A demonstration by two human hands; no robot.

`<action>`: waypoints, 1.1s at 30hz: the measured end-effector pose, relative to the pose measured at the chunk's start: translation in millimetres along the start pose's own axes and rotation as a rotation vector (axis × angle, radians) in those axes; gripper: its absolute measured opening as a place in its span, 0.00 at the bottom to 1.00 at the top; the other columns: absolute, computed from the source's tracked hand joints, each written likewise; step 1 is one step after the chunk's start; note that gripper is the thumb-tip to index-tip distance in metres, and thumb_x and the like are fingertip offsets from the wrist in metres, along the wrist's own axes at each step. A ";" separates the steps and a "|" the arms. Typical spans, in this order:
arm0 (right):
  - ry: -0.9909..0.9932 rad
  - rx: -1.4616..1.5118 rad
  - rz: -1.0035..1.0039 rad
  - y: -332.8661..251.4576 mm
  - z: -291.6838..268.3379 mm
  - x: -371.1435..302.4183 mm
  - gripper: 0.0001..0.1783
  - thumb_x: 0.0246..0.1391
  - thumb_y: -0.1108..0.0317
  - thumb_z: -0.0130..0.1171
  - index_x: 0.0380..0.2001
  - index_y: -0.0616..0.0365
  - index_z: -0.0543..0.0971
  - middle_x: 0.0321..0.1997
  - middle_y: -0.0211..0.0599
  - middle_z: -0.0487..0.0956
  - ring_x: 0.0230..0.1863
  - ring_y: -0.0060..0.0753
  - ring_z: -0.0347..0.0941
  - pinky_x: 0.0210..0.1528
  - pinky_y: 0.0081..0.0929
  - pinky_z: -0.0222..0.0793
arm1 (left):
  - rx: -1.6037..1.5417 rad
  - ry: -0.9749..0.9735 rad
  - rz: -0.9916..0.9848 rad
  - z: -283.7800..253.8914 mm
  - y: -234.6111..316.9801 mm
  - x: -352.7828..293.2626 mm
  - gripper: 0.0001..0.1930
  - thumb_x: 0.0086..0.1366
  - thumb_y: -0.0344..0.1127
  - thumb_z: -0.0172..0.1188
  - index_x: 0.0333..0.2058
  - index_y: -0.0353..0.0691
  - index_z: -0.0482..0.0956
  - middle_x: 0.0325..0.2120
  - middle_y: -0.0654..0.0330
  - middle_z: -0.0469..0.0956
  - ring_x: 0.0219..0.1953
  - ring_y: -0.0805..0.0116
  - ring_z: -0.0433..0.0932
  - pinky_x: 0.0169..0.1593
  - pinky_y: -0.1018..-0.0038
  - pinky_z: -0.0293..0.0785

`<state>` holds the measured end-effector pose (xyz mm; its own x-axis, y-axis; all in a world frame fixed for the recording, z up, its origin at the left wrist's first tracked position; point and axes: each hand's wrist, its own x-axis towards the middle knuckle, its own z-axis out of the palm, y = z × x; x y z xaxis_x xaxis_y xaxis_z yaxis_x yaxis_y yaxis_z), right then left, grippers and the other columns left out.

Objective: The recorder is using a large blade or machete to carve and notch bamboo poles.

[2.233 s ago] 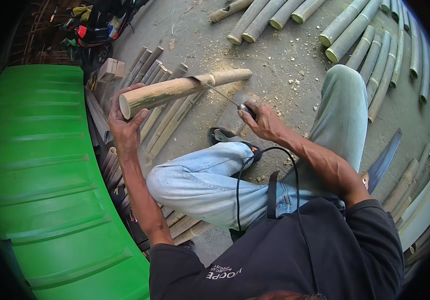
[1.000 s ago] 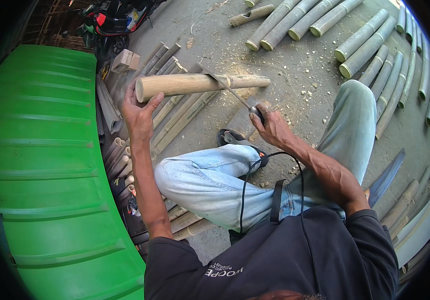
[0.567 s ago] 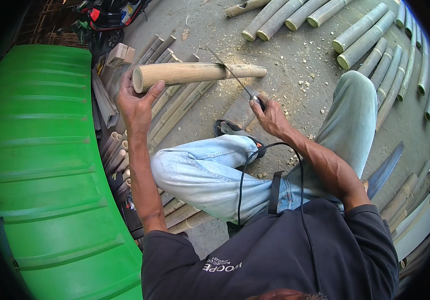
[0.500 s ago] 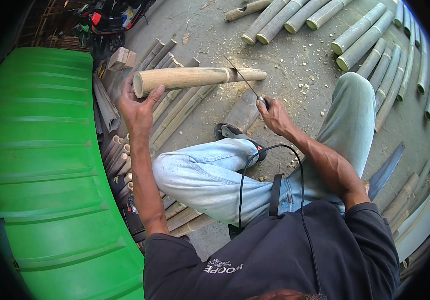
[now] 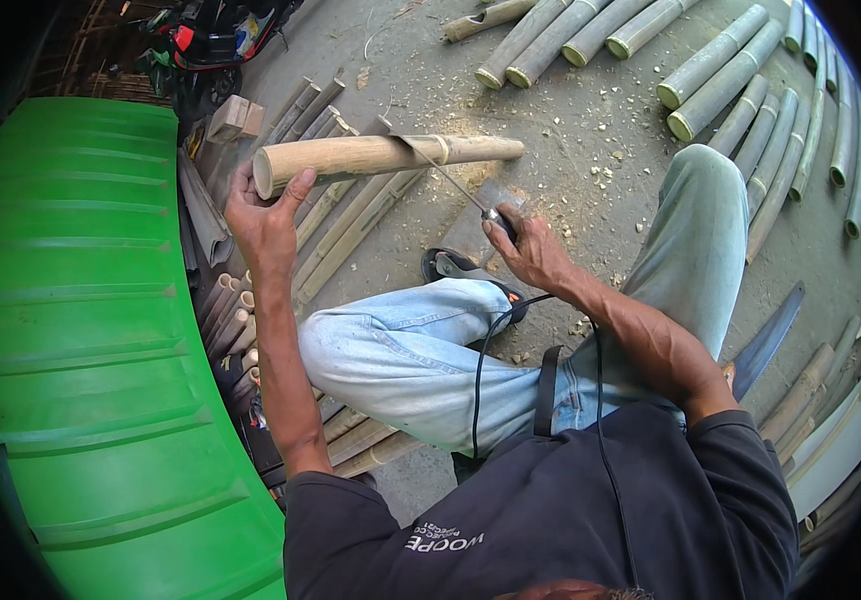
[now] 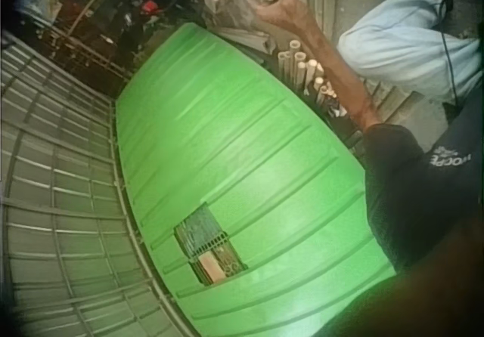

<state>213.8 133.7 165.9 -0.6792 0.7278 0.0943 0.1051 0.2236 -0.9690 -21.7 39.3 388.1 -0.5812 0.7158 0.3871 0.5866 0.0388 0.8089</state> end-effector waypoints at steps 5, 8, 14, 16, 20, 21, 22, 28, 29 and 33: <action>-0.001 -0.026 0.176 43.2 -15.1 18.3 0.20 0.66 0.56 0.52 0.38 0.68 0.77 0.21 0.54 0.77 0.22 0.49 0.75 0.29 0.45 0.67 | -0.011 -0.082 0.050 -1.1 -5.7 2.2 0.31 0.58 0.28 0.72 0.57 0.27 0.68 0.49 0.48 0.77 0.52 0.63 0.77 0.57 0.69 0.73; -0.026 -0.054 0.028 -0.3 -3.8 5.6 0.21 0.66 0.56 0.51 0.36 0.68 0.77 0.20 0.52 0.76 0.22 0.48 0.74 0.30 0.44 0.68 | -0.029 -0.071 0.050 -6.7 -6.1 0.8 0.31 0.61 0.28 0.68 0.60 0.27 0.66 0.51 0.48 0.75 0.56 0.62 0.74 0.59 0.68 0.70; 0.081 -0.022 0.157 35.7 -10.6 14.5 0.20 0.65 0.57 0.51 0.37 0.69 0.77 0.21 0.58 0.76 0.24 0.54 0.77 0.31 0.48 0.69 | -0.146 -0.046 -0.003 -4.7 -24.5 10.6 0.25 0.61 0.28 0.68 0.55 0.30 0.70 0.46 0.52 0.76 0.50 0.64 0.76 0.59 0.69 0.70; -0.023 -0.075 0.149 33.1 -8.9 13.3 0.20 0.65 0.57 0.52 0.37 0.69 0.77 0.20 0.57 0.75 0.23 0.54 0.75 0.30 0.47 0.69 | -0.185 -0.043 -0.008 -11.3 -26.4 8.9 0.24 0.60 0.27 0.68 0.53 0.31 0.71 0.46 0.52 0.76 0.50 0.64 0.76 0.59 0.69 0.70; -0.053 -0.006 -0.007 2.6 -4.6 3.0 0.19 0.65 0.58 0.52 0.37 0.68 0.76 0.20 0.56 0.76 0.23 0.54 0.76 0.30 0.47 0.69 | -0.266 -0.059 -0.003 -5.9 -14.5 3.1 0.19 0.60 0.25 0.67 0.49 0.34 0.73 0.45 0.52 0.77 0.49 0.64 0.77 0.59 0.67 0.70; 0.001 -0.048 0.030 16.1 -6.8 8.8 0.20 0.65 0.58 0.52 0.36 0.69 0.76 0.20 0.56 0.75 0.22 0.52 0.76 0.29 0.47 0.68 | -0.264 -0.064 0.001 -0.4 -15.0 6.4 0.18 0.60 0.24 0.66 0.48 0.34 0.73 0.44 0.53 0.78 0.50 0.63 0.77 0.60 0.67 0.70; 0.005 -0.049 0.037 34.3 -9.9 9.4 0.20 0.65 0.58 0.52 0.36 0.69 0.76 0.20 0.56 0.75 0.22 0.52 0.76 0.29 0.47 0.68 | -0.267 -0.071 -0.002 0.2 -18.0 4.8 0.18 0.60 0.24 0.66 0.48 0.34 0.73 0.44 0.53 0.78 0.50 0.63 0.77 0.60 0.67 0.70; -0.057 -0.066 -0.058 3.6 -5.2 3.5 0.21 0.65 0.57 0.52 0.43 0.70 0.78 0.16 0.56 0.73 0.20 0.52 0.75 0.28 0.46 0.68 | -0.264 -0.059 -0.036 -12.0 -21.8 1.8 0.17 0.60 0.23 0.66 0.47 0.35 0.74 0.44 0.51 0.79 0.50 0.62 0.78 0.60 0.65 0.70; -0.063 -0.054 -0.072 2.1 -6.5 2.3 0.21 0.66 0.57 0.52 0.41 0.69 0.78 0.17 0.57 0.74 0.20 0.52 0.75 0.28 0.46 0.68 | -0.294 -0.065 -0.025 -9.7 -20.2 3.9 0.17 0.60 0.23 0.66 0.47 0.35 0.74 0.44 0.51 0.79 0.50 0.61 0.78 0.60 0.65 0.70; -0.006 -0.040 0.065 27.5 -11.7 17.9 0.20 0.66 0.57 0.54 0.34 0.68 0.76 0.17 0.51 0.71 0.17 0.40 0.66 0.25 0.43 0.63 | -0.301 -0.080 -0.037 -8.7 -25.7 5.4 0.15 0.60 0.24 0.66 0.45 0.36 0.75 0.44 0.51 0.79 0.51 0.61 0.78 0.60 0.65 0.69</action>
<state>213.0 160.5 143.6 -0.6742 0.7380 0.0303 0.1774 0.2017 -0.9632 -44.8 36.2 373.3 -0.5460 0.7706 0.3289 0.3658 -0.1339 0.9210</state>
